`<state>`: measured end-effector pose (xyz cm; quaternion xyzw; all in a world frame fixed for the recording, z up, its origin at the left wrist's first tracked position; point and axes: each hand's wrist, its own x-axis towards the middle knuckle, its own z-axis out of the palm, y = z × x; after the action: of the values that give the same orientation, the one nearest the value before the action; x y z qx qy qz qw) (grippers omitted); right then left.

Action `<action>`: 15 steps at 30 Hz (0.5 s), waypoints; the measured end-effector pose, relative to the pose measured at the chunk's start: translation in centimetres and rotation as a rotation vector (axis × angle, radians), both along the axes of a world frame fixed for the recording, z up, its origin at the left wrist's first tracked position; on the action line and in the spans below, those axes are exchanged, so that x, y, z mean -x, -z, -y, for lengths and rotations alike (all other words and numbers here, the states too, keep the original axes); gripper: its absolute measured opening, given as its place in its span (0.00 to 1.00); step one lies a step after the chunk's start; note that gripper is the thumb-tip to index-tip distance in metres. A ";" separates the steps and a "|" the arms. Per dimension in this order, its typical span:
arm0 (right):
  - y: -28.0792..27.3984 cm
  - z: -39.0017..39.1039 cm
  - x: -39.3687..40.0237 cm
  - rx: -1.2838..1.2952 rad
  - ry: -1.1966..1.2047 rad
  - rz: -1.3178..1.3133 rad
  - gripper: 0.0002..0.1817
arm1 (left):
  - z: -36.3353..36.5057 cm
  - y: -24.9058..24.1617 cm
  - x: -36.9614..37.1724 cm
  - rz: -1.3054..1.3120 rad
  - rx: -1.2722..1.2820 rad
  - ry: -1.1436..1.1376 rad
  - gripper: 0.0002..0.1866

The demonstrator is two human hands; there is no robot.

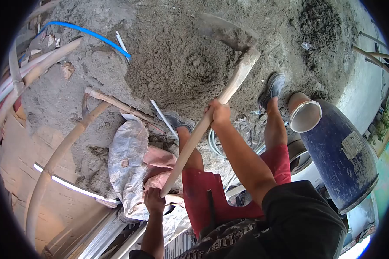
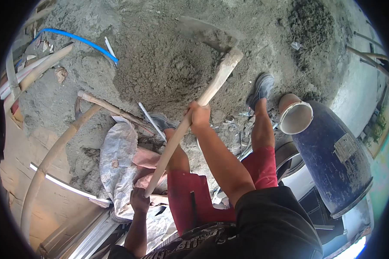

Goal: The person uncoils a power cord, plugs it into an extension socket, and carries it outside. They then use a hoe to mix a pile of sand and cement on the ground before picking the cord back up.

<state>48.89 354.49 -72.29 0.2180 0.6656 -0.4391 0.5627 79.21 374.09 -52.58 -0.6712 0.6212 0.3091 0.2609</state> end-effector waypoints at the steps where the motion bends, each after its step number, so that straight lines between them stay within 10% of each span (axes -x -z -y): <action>1: 3.3 2.0 0.9 0.038 0.005 0.025 0.07 | 3.5 1.7 1.5 -0.001 0.097 -0.029 0.08; 7: 9.5 5.9 -2.5 -0.089 -0.285 -0.064 0.07 | 5.0 3.5 2.5 0.055 -0.033 -0.098 0.08; 15: -3.1 -6.8 -10.2 -0.114 -0.367 0.290 0.17 | -10.3 -5.4 -4.7 0.239 -0.079 -0.253 0.07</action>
<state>59.06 361.31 -69.17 0.1856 0.6302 -0.2554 0.7093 83.87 384.41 -47.15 -0.7651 0.4838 0.2814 0.3182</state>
